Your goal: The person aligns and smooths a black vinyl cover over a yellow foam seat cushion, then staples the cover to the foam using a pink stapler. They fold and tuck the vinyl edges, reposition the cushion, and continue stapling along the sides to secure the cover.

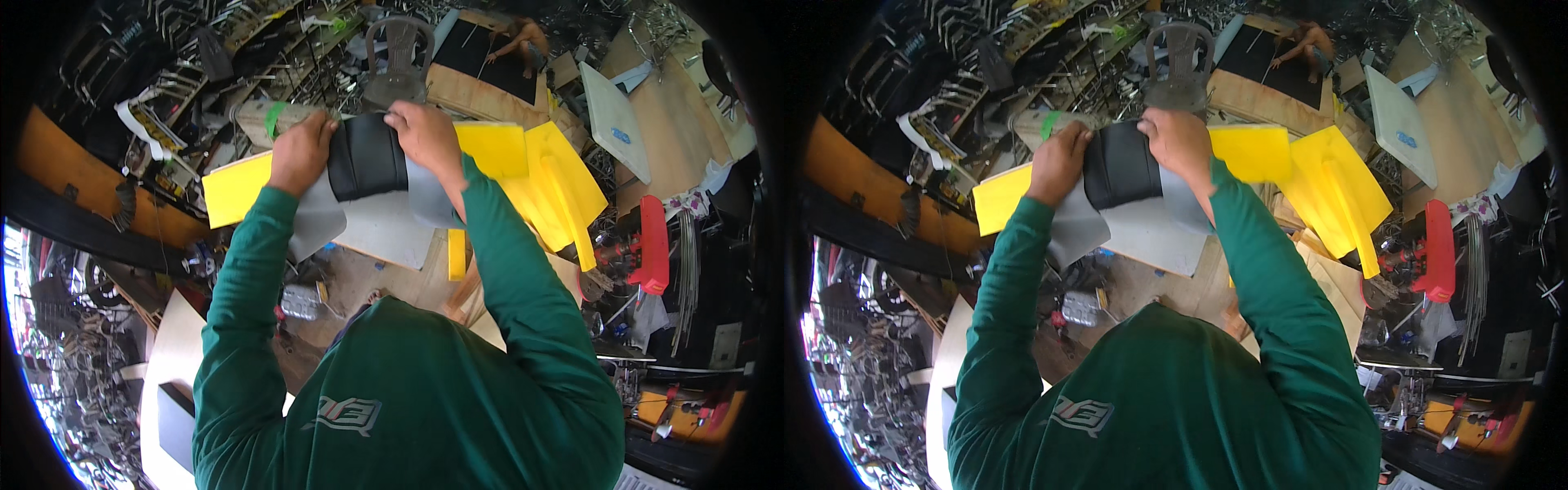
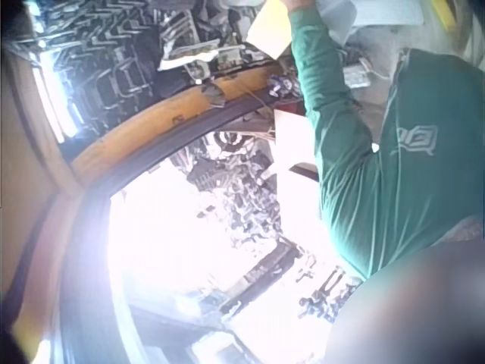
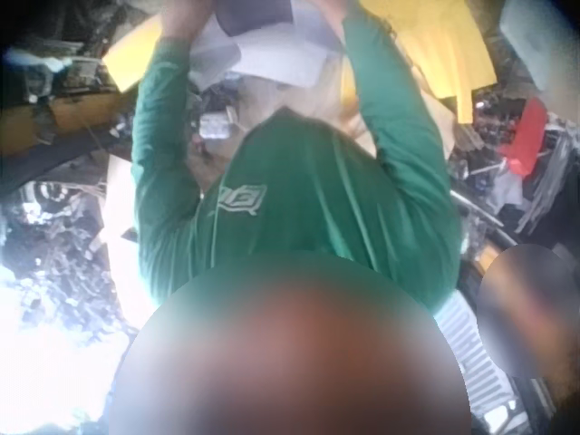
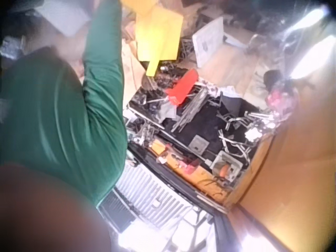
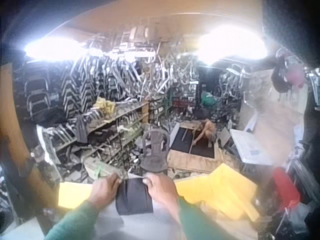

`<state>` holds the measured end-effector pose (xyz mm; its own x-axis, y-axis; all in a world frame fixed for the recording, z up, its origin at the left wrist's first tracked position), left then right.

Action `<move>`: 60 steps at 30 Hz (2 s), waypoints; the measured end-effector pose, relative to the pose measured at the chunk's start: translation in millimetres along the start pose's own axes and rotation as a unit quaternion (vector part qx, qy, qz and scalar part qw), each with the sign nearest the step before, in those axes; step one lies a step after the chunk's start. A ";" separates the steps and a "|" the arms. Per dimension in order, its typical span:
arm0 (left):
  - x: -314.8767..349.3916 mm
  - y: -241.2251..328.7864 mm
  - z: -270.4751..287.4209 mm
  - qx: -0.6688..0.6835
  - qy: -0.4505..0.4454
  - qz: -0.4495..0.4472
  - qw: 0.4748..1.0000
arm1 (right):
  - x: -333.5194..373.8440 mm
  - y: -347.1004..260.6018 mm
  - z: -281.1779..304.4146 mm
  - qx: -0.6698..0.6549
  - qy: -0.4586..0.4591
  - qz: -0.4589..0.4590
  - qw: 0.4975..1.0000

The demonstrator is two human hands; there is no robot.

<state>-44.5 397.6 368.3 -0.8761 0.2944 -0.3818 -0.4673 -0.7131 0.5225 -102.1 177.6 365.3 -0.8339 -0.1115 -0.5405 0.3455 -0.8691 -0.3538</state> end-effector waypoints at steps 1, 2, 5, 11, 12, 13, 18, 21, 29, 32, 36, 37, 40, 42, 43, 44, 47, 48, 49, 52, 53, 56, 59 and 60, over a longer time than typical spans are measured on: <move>-28.7 -4.2 -2.0 0.003 -0.006 -0.002 1.000 | -24.8 11.4 -3.6 -0.001 0.006 -0.010 1.000; -56.2 -9.8 -5.0 0.007 -0.013 -0.002 1.000 | -48.8 22.1 -7.1 -0.002 0.017 -0.012 1.000; -119.8 -30.6 -21.1 0.017 -0.058 -0.010 0.998 | -105.6 52.4 -22.9 -0.014 0.011 0.004 1.000; -175.6 -52.5 -43.7 0.039 -0.141 -0.021 0.989 | -150.6 95.0 -48.2 0.008 -0.006 -0.011 1.000; -179.3 -52.5 -45.1 0.041 -0.159 -0.015 0.986 | -153.3 100.1 -50.7 0.007 -0.009 -0.020 1.000; -181.6 -53.6 -47.5 0.035 -0.178 0.005 0.983 | -156.0 101.0 -51.5 0.001 0.002 -0.009 1.000; -183.7 -38.5 -43.5 -0.037 -0.091 0.011 0.995 | -160.8 107.2 -54.8 0.038 0.010 -0.063 0.997; -181.8 -31.1 -43.3 -0.033 -0.043 0.009 0.998 | -158.1 104.4 -55.5 0.055 -0.002 -0.111 0.992; -112.0 -22.1 -20.9 0.006 -0.040 0.019 0.999 | -95.4 57.9 -31.1 0.042 -0.003 -0.105 0.994; -4.0 -8.8 -15.2 0.055 0.002 -0.023 0.998 | 3.3 14.8 -17.6 0.033 0.042 -0.047 0.997; 184.2 4.0 -43.7 0.033 -0.027 -0.098 0.994 | 182.5 -39.9 -22.3 -0.087 0.027 0.018 0.996; 225.2 2.1 -56.2 0.068 -0.047 -0.094 0.992 | 224.0 -44.8 -33.7 -0.094 -0.037 0.022 0.995; 295.7 -14.7 -116.6 0.113 -0.082 -0.086 0.987 | 301.2 -32.0 -79.7 -0.136 -0.052 0.029 0.989; 303.4 -31.8 -163.2 0.085 -0.107 -0.084 0.987 | 321.7 -4.3 -117.0 -0.121 -0.090 0.018 0.988; 297.4 -37.0 -179.1 0.092 -0.084 -0.116 0.985 | 323.5 19.6 -140.3 -0.102 -0.141 -0.020 0.984; 287.5 -51.8 -200.9 0.071 -0.108 -0.067 0.989 | 317.2 38.7 -147.7 -0.136 -0.100 -0.021 0.985; 249.5 -67.8 -246.9 0.064 -0.134 -0.050 0.988 | 282.6 96.5 -170.2 -0.122 -0.106 -0.021 0.987; 246.0 -67.0 -255.1 0.066 -0.164 -0.056 0.983 | 278.7 106.5 -178.0 -0.145 -0.154 -0.029 0.977; 240.8 -66.2 -260.1 0.065 -0.186 -0.062 0.979 | 273.2 113.3 -184.1 -0.169 -0.197 -0.027 0.965; 233.0 -68.2 -263.0 0.093 -0.242 -0.003 0.966 | 265.0 114.3 -185.2 -0.192 -0.260 -0.003 0.946; 232.2 -70.1 -263.8 0.103 -0.265 0.028 0.958 | 265.5 111.7 -184.0 -0.191 -0.278 0.000 0.942; 228.5 -66.5 -263.1 0.102 -0.296 0.033 0.949 | 261.6 96.0 -175.3 -0.180 -0.277 0.060 0.942; 226.5 -73.5 -270.2 0.109 -0.328 0.084 0.935 | 260.0 77.9 -182.1 -0.156 -0.316 0.140 0.925; 226.9 -76.8 -273.3 0.120 -0.338 0.107 0.927 | 260.2 73.1 -187.6 -0.140 -0.333 0.163 0.918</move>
<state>-175.0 345.3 33.2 -0.7881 0.5520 0.2723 -0.2166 -0.6629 0.7167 -213.1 175.4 55.6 -0.7125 -0.6946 -0.0993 0.6432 -0.5901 -0.4879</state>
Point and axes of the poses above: each hand's wrist, its own x-axis away from the middle knuckle, its own z-axis out of the back of the hand, y = z × x, the point moved 8 cm from there along -x, towards the middle knuckle, and after that the axes turned 13 degrees about z, right-handed, at the moved point
